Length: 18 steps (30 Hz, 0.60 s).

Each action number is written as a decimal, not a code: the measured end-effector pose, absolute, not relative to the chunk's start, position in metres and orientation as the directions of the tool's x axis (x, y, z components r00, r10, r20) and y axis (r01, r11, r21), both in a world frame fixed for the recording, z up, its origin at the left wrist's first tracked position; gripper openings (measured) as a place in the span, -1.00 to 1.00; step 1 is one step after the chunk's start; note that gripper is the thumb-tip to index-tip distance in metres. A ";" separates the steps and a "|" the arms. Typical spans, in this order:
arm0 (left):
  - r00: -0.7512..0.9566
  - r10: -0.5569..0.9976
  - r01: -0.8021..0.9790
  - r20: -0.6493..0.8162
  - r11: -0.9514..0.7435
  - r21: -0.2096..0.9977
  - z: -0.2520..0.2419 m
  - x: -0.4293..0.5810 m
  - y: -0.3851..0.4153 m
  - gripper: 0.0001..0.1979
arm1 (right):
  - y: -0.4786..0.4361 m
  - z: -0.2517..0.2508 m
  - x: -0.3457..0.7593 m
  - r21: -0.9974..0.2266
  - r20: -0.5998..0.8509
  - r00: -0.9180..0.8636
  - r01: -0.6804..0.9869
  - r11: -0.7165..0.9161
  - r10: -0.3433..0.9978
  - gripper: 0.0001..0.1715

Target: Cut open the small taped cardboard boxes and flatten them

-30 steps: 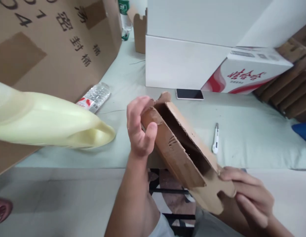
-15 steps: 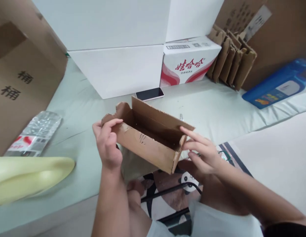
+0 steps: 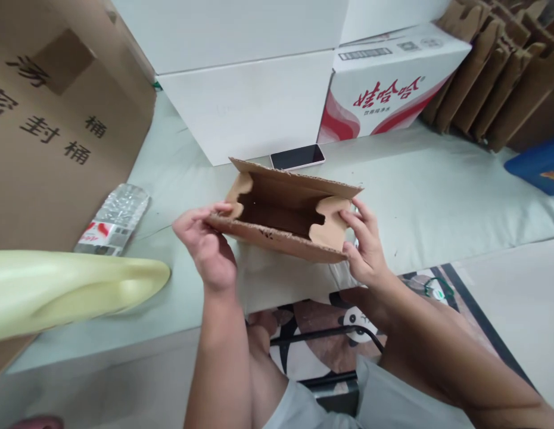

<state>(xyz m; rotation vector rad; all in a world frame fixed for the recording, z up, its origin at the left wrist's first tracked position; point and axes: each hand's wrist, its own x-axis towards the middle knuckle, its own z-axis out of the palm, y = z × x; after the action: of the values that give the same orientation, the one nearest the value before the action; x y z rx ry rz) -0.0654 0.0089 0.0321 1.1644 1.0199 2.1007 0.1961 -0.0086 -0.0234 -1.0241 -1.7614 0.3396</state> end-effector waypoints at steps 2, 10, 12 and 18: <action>-0.465 0.781 -0.031 0.418 -0.486 0.874 0.031 -0.066 0.009 -0.61 | -0.006 -0.027 0.195 -0.635 0.633 -0.096 0.504 0.586 0.768 -0.57; -0.318 0.716 0.470 0.621 -0.450 0.759 0.016 -0.067 0.013 -0.58 | 0.005 -0.018 0.179 -0.777 0.616 -0.084 0.097 0.622 0.783 -0.41; -0.156 0.748 0.615 0.645 -0.437 0.656 0.014 -0.069 0.011 -0.68 | 0.004 -0.018 0.179 -0.800 0.593 -0.050 0.075 0.595 0.804 -0.41; -0.301 0.735 0.614 0.608 -0.338 0.713 0.006 -0.103 0.012 -0.62 | 0.013 -0.033 0.192 -0.987 0.152 0.236 0.081 0.136 0.960 -0.45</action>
<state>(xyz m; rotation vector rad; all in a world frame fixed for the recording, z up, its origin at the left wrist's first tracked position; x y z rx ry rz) -0.1034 0.0119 0.0056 1.7891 1.7414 1.7260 0.1924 0.0129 -0.0329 -1.2530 -1.1383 0.8928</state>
